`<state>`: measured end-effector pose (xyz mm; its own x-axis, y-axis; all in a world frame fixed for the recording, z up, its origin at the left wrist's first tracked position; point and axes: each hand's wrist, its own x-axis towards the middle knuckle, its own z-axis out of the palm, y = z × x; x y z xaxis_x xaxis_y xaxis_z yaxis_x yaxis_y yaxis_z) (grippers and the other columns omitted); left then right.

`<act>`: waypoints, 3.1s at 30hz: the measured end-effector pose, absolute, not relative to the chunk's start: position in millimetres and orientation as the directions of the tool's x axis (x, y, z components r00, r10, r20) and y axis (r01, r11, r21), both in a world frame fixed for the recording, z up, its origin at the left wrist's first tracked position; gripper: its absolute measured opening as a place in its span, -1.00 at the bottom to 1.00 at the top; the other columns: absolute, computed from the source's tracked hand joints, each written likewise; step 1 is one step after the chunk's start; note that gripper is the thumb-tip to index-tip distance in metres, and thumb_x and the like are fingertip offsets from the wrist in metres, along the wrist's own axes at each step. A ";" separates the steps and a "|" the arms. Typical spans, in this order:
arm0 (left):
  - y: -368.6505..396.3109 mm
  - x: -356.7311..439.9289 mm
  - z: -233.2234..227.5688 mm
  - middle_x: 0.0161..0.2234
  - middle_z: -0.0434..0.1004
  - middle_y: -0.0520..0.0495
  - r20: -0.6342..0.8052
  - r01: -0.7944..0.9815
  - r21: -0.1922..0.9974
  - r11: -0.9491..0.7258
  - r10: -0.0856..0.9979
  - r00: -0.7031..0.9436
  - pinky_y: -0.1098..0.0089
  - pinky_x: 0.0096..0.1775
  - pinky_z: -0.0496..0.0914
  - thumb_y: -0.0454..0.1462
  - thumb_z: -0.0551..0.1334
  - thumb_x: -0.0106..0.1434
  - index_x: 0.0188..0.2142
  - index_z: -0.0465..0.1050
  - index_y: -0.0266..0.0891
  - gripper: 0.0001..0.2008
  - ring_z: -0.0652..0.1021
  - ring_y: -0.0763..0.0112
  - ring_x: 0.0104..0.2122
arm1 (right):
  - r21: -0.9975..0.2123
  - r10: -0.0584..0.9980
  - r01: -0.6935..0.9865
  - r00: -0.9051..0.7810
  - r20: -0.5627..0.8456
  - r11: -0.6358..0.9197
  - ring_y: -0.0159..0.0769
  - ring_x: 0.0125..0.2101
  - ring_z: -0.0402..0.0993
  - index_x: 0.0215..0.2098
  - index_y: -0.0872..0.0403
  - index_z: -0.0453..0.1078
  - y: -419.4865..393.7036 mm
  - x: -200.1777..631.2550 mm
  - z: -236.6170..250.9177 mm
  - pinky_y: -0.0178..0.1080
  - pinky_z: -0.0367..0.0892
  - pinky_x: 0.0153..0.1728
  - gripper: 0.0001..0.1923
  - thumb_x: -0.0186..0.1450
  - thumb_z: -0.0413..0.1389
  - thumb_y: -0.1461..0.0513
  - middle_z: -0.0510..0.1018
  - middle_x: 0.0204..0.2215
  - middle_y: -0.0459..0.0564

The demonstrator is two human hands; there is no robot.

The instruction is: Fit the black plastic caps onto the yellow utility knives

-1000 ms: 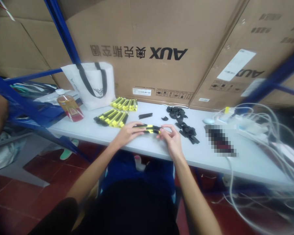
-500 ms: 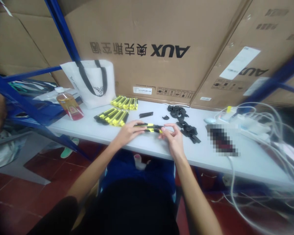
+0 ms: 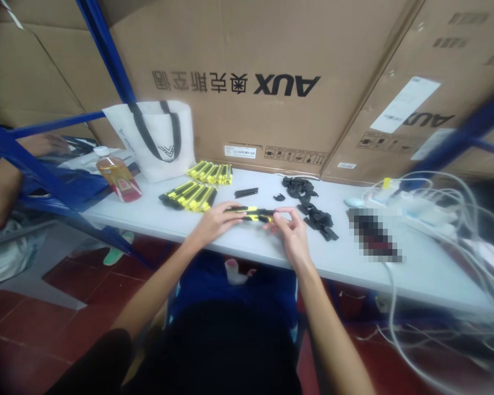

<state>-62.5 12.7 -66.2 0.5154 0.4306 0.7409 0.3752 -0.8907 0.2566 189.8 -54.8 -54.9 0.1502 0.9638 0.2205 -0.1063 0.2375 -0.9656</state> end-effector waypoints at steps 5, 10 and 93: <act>9.3 -65.2 -61.4 0.16 0.63 -0.21 0.772 0.317 0.237 -0.918 0.376 0.511 0.09 0.15 0.59 -0.26 0.26 0.52 0.07 0.66 -0.15 -0.77 0.64 0.18 0.14 | -0.967 0.968 -0.087 0.095 0.232 0.240 -0.15 -0.22 0.68 -0.18 -0.06 0.44 -56.6 189.2 -53.7 -0.17 0.48 -0.29 -0.70 0.33 0.38 0.00 0.72 -0.25 -0.02; 7.3 -66.4 -58.0 0.16 0.64 -0.21 0.791 0.204 0.197 -0.959 0.278 0.544 0.06 0.17 0.58 -0.31 0.29 0.50 0.08 0.65 -0.14 -0.77 0.63 0.18 0.17 | -0.970 0.971 -0.101 -0.072 0.229 0.221 -0.09 0.02 0.59 0.00 -0.08 0.50 -59.6 191.7 -50.2 -0.14 0.52 -0.17 -0.62 0.30 0.41 0.02 0.66 0.09 0.06; 33.8 -71.0 -88.4 0.46 0.29 -0.22 0.331 0.654 0.254 -0.713 0.699 0.634 -0.09 0.39 0.32 0.11 0.29 0.42 0.58 -0.08 -0.09 -0.07 0.38 -0.05 0.41 | -0.492 0.951 0.823 -0.180 0.252 0.286 0.10 0.45 0.24 0.63 -0.30 -0.23 -34.1 215.3 -65.2 0.27 0.31 0.37 -0.22 0.56 0.00 0.03 0.20 0.52 -0.07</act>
<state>-71.0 33.8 -88.4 0.6339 0.6990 0.3310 0.6536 -0.7130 0.2538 215.3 -34.1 -65.2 -0.1798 0.9510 0.2518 0.8225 0.2857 -0.4918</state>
